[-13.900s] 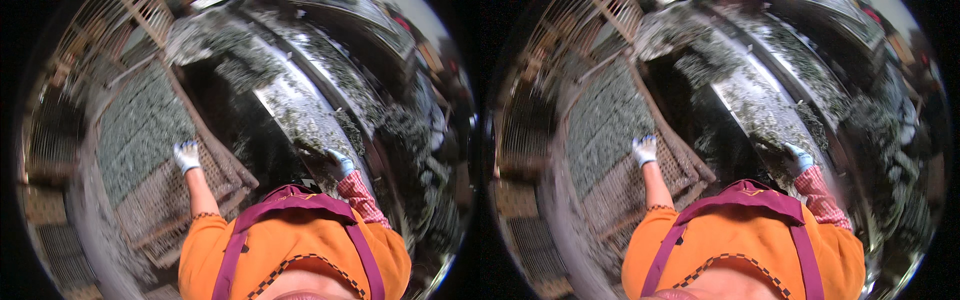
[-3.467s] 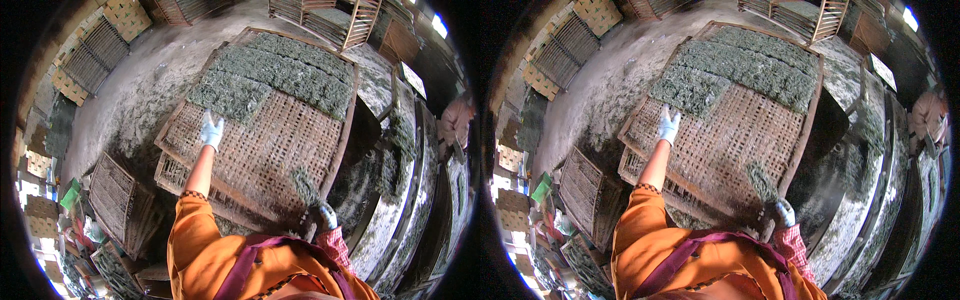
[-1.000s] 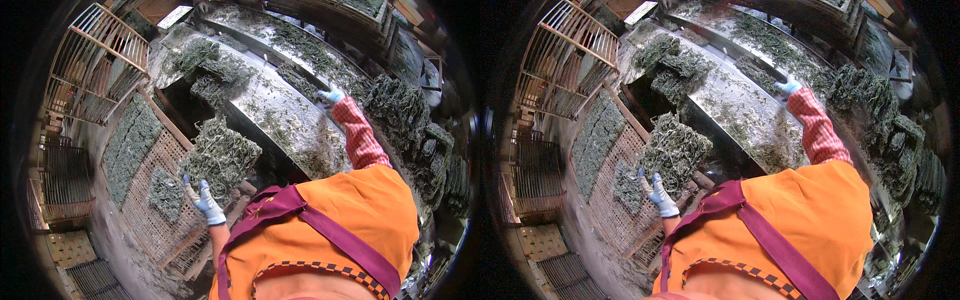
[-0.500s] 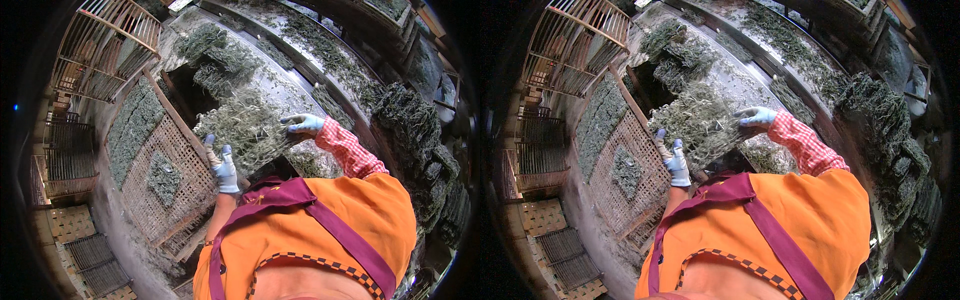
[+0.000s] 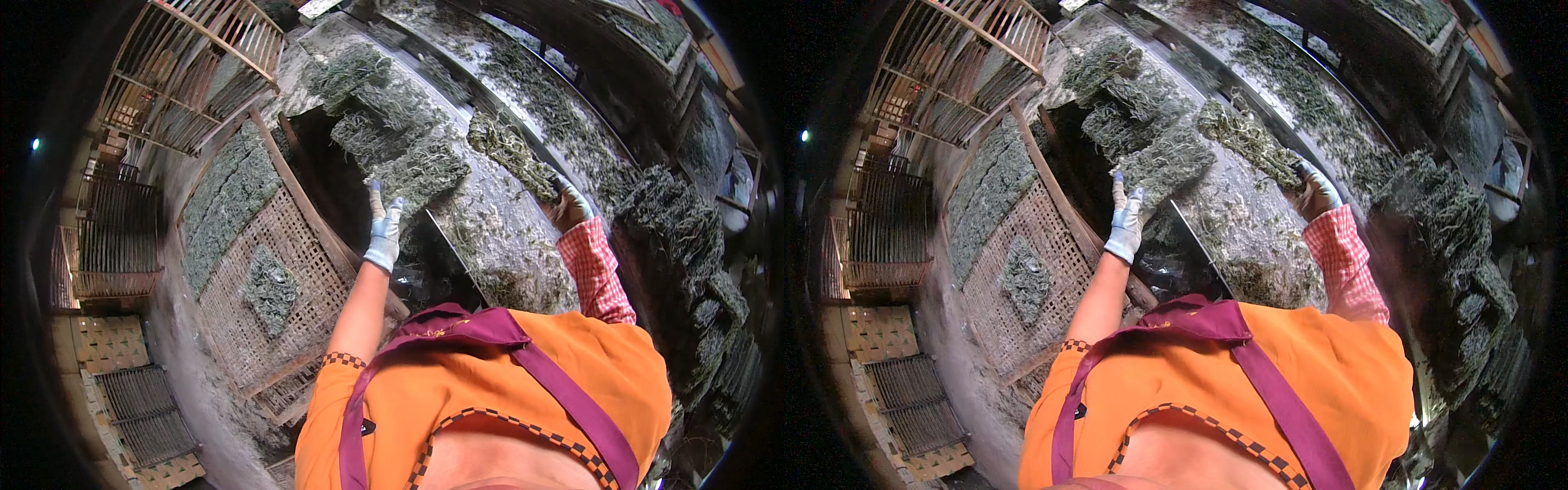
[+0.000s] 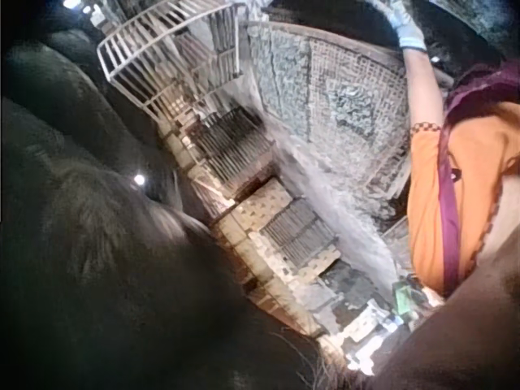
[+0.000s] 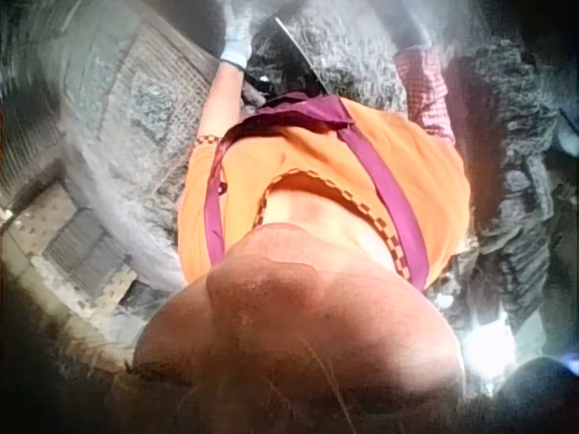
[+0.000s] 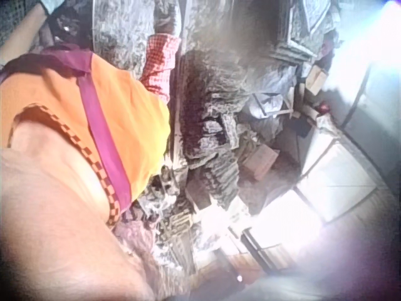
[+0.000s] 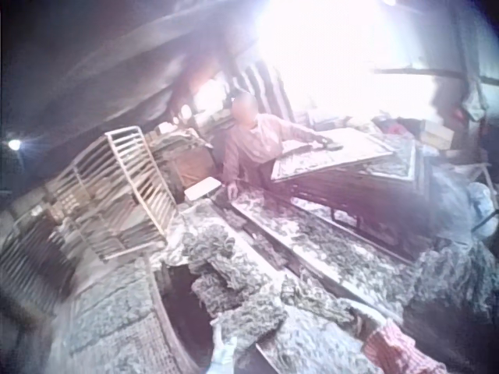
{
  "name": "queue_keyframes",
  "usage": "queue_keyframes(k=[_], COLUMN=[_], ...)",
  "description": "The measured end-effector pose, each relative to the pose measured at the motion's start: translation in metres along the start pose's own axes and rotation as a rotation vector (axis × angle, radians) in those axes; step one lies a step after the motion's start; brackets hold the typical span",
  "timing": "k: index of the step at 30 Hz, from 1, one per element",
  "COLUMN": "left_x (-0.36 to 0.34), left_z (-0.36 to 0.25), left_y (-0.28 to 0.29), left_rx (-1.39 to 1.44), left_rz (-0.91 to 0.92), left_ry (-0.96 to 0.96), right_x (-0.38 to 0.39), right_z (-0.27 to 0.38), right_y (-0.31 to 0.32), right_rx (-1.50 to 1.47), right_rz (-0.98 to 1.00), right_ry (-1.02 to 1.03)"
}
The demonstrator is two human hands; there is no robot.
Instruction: The person repeatedly picks up clumps of dried seaweed from a conveyor belt and places them into a woven basket. They continue this process, filling the basket with the seaweed.
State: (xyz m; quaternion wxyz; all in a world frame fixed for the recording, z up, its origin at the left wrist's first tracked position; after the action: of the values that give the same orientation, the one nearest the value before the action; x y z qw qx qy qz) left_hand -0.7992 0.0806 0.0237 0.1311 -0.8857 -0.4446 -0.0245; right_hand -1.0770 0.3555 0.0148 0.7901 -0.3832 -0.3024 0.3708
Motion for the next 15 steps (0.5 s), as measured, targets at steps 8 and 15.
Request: queue_keyframes(k=[8,15], left_x=[0.084,0.149], left_z=[0.017,-0.005], left_y=[0.076,0.194], left_rx=[0.084,-0.205], left_rz=[-0.033,-0.563], left_ry=[0.291,-0.024], right_x=[-0.050,-0.070], right_z=[-0.026,-0.037], right_y=[0.016,0.017], right_rx=[-0.136,-0.101], right_rz=[-0.160,-0.070], right_ry=[0.038,-0.165])
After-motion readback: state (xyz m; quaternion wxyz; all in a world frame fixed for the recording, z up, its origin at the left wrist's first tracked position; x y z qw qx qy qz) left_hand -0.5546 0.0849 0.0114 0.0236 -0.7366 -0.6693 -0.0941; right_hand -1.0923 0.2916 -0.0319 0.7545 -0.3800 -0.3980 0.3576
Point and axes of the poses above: each hand's wrist, its own x-axis away from the middle knuckle, its own y-axis out of the back of the hand, z = x × y, the point moved 1 cm from there along -x, towards the middle knuckle, and after that the axes turned 6 degrees about x, right-handed, at the moved point
